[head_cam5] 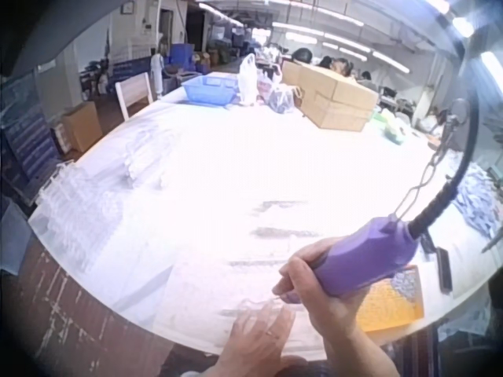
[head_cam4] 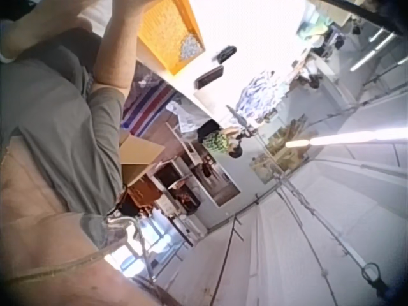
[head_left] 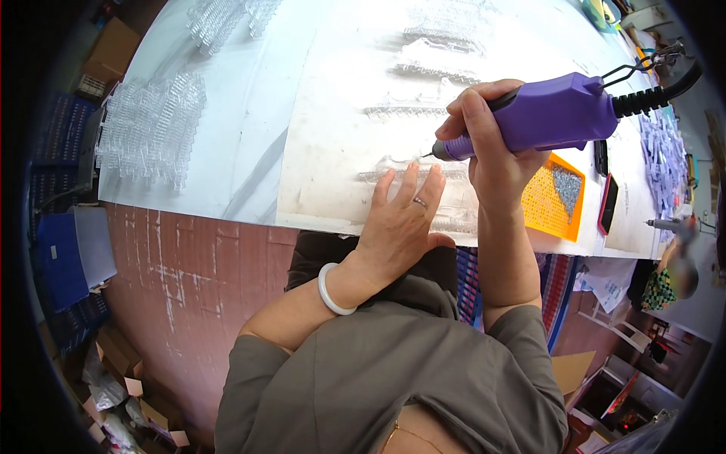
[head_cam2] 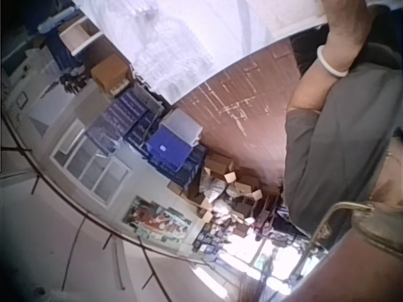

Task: Join small plastic components using a handheld assembly tool at a workshop station.

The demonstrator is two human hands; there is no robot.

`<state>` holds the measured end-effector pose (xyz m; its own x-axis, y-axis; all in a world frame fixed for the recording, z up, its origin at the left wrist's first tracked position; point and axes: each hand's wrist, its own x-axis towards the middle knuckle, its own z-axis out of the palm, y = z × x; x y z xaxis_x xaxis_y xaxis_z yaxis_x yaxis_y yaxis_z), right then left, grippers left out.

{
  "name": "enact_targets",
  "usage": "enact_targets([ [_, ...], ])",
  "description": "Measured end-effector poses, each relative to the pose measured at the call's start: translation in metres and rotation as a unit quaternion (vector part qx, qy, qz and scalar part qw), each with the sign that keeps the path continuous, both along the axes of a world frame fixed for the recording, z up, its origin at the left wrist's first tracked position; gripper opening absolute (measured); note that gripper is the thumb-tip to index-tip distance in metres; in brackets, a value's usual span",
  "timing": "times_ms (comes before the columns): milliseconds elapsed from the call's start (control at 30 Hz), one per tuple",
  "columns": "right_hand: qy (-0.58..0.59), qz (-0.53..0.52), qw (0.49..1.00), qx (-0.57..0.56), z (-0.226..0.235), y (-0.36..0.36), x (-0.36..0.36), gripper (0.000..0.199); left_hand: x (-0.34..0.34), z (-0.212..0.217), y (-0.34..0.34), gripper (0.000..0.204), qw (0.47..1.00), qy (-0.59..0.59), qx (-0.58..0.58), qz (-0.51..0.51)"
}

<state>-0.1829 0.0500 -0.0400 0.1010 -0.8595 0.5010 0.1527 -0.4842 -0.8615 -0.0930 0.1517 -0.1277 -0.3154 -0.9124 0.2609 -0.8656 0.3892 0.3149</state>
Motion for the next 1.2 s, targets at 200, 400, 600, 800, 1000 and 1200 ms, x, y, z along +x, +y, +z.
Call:
enact_targets([
  [200,-0.006,0.008,1.0,-0.013,-0.001,-0.001,0.001,0.003,0.0,0.002,0.0,0.085,1.0,-0.002,-0.002,-0.001],
  [400,-0.002,0.009,1.0,-0.014,-0.001,-0.001,0.0,0.003,0.0,0.002,0.0,0.084,1.0,-0.004,0.002,-0.005],
  [600,-0.016,0.023,1.0,-0.015,-0.003,-0.003,0.008,0.005,0.001,0.002,-0.002,0.082,1.0,0.002,0.002,-0.002],
  [800,0.023,0.058,0.998,-0.013,-0.008,-0.003,0.009,0.008,0.002,-0.005,-0.001,0.08,1.0,0.027,-0.011,-0.009],
  [1000,0.0,0.092,0.996,0.006,-0.001,-0.008,0.004,0.009,0.001,0.002,-0.004,0.078,0.999,0.034,0.006,-0.012],
  [1200,-0.093,-0.025,0.992,-0.079,0.03,0.0,-0.05,0.009,0.005,0.007,-0.005,0.076,0.996,0.088,-0.014,0.0],
])
